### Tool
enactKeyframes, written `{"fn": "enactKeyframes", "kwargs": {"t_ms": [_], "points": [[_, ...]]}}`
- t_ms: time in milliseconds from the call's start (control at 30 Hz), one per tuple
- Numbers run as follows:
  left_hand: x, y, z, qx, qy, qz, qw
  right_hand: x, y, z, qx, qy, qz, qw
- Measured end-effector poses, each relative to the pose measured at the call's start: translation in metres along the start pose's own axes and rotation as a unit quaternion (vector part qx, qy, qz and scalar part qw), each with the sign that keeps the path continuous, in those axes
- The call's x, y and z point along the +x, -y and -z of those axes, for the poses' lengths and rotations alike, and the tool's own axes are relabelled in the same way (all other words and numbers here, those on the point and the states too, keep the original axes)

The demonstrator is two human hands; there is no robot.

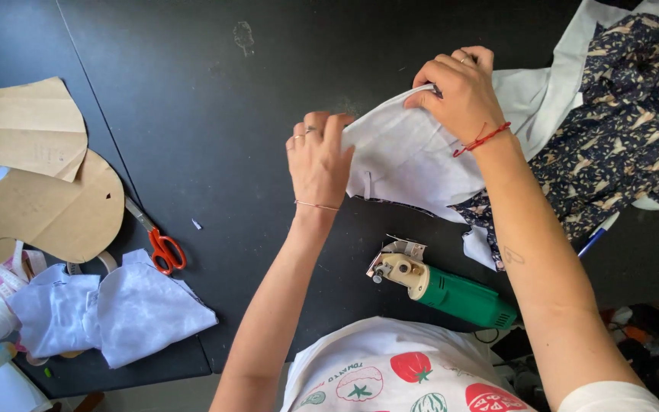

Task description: The person uses a green electric rotary cutter to cut white fabric on a black table. They then use red scissors to trim the fabric and a blue pen to trace a cardboard pattern onto the fabric.

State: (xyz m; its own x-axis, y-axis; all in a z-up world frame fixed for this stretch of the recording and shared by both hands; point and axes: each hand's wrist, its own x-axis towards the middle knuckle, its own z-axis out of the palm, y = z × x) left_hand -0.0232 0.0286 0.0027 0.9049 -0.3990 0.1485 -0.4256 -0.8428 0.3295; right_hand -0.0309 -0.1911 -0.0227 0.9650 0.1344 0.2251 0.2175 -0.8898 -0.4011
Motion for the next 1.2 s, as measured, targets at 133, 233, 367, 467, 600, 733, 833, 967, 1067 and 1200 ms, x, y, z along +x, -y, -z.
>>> {"fn": "enactKeyframes", "kwargs": {"t_ms": [133, 233, 367, 467, 600, 733, 833, 967, 1067, 1200], "points": [[0.007, -0.022, -0.038, -0.208, 0.013, -0.155, 0.966, 0.000, -0.005, -0.002, -0.004, -0.011, 0.016, 1.000], [0.007, -0.031, -0.055, -0.182, -0.011, -0.243, 0.953, 0.006, -0.011, 0.006, -0.003, 0.015, 0.019, 1.000], [0.009, -0.037, -0.052, -0.016, 0.072, -0.266, 0.961, -0.003, -0.048, 0.025, -0.012, 0.178, -0.108, 0.978], [0.008, -0.039, -0.045, 0.014, 0.070, -0.241, 0.968, -0.003, -0.062, 0.042, -0.074, 0.255, -0.162, 0.950], [0.011, -0.042, -0.040, 0.047, 0.100, -0.231, 0.967, -0.004, -0.074, 0.055, -0.098, 0.267, -0.213, 0.935], [0.011, -0.041, -0.037, 0.048, 0.117, -0.224, 0.966, 0.000, -0.058, 0.052, -0.041, 0.100, -0.123, 0.987], [0.009, -0.042, -0.037, 0.056, 0.105, -0.228, 0.966, 0.002, -0.051, 0.050, 0.047, 0.095, -0.129, 0.986], [0.011, -0.045, -0.032, 0.083, 0.104, -0.218, 0.967, -0.001, -0.065, 0.038, -0.161, -0.025, -0.150, 0.975], [0.010, -0.045, -0.029, 0.101, 0.099, -0.211, 0.967, 0.007, -0.032, 0.040, -0.199, -0.116, -0.113, 0.967], [0.010, -0.044, -0.029, 0.086, 0.082, -0.204, 0.972, 0.007, 0.055, 0.046, -0.043, -0.190, 0.047, 0.980]]}}
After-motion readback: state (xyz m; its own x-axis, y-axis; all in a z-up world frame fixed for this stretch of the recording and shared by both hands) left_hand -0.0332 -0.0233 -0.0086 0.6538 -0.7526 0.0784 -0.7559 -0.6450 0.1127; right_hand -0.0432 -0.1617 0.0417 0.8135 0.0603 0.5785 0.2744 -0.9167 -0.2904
